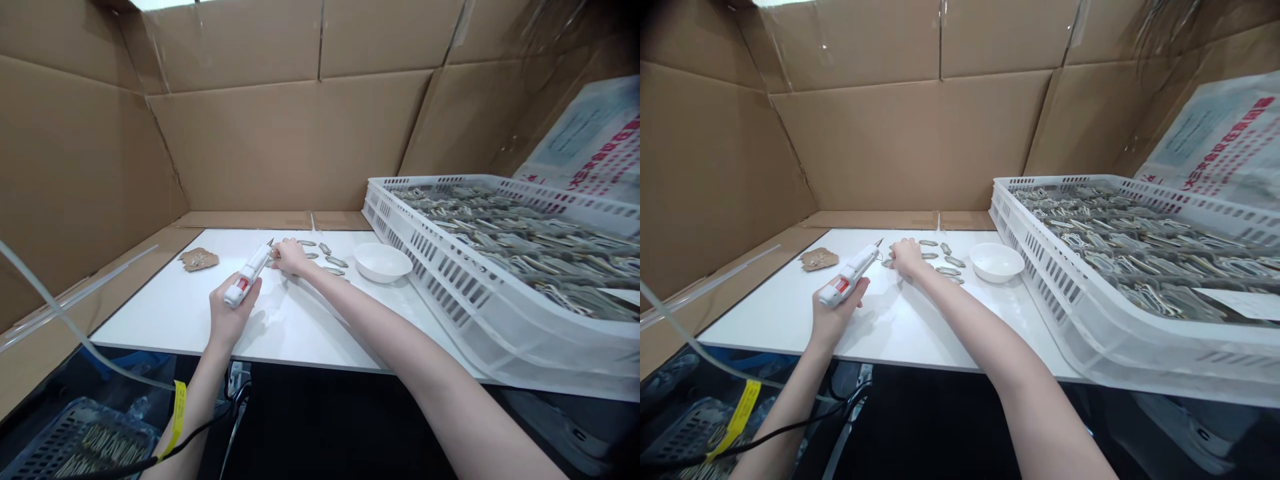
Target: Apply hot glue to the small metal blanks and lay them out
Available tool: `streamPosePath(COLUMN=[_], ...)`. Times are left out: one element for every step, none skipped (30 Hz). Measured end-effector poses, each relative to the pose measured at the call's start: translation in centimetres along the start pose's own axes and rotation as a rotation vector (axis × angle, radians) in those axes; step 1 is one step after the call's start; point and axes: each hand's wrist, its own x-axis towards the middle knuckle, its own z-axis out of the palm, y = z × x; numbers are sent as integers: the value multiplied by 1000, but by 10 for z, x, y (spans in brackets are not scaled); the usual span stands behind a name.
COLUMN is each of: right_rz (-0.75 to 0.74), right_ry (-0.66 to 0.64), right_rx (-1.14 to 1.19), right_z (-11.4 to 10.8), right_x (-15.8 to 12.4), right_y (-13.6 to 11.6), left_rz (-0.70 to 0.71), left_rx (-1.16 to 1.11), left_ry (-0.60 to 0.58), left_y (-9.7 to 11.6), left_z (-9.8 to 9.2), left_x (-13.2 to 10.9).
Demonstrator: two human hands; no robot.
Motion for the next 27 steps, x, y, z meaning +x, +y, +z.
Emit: streamPosePath(right_rz=[-28,-54,-74,-87,-89,-87,-85,-82,-79,-78,-73,-63,-51,-41,-17,18,52,83,109,126,136,142,144,146,149,156,162], right_ry=[23,46,66,81,92,105,123,148,176,204,227,227,214,193,188,215,256,291,316,328,326,317,305,290,273,256,241], right_rx=[11,28,56,101,161,236,321,412,507,604,711,826,943,1052,1147,1212,1255,1284,1305,1322,1339,1358,1377,1394,1410,1424,1438], right_z=[1,2,3,4,4,4,2,1,-2,-4,-7,-9,-11,-13,-14,-16,-17,-18,-19,-20,-21,-22,-23,-24,-25,-25,-25], right_x=[-3,-5,-7,-9,-10,-12,-14,-18,-22,-29,-36,-45,-54,-64,-73,-81,-88,-94,-98,-101,-103,-104,-104,-104,-105,-105,-105], right_y=[0,0,0,0,0,1,2,5,8,12,16,22,27,32,37,41,44,46,47,48,47,46,45,44,43,42,41], left_rz=[2,4,6,7,9,8,6,4,1,3,14,40,85,144,210,272,320,349,355,345,326,306,290,280,274,270,267], left_rx=[-2,-5,-8,-9,-9,-5,0,5,9,14,20,28,38,51,62,70,76,78,78,73,66,57,50,47,51,60,72], left_ry=[-3,-5,-3,0,3,5,7,7,5,-1,-14,-38,-73,-122,-181,-243,-302,-345,-368,-377,-373,-363,-351,-340,-332,-325,-316], left_y=[0,0,0,-1,-1,-2,-3,-3,-3,-3,-2,-1,1,4,6,8,11,13,14,15,16,16,16,15,14,14,13], left_z=[0,0,0,0,0,0,0,0,1,1,1,1,1,0,0,-1,-1,-1,-2,-2,-2,-1,-1,0,0,0,0], left_x=[0,0,1,1,1,1,1,1,1,0,0,0,-1,-1,-1,-1,-1,-1,-1,-1,-2,-2,-2,-2,-2,-2,-2])
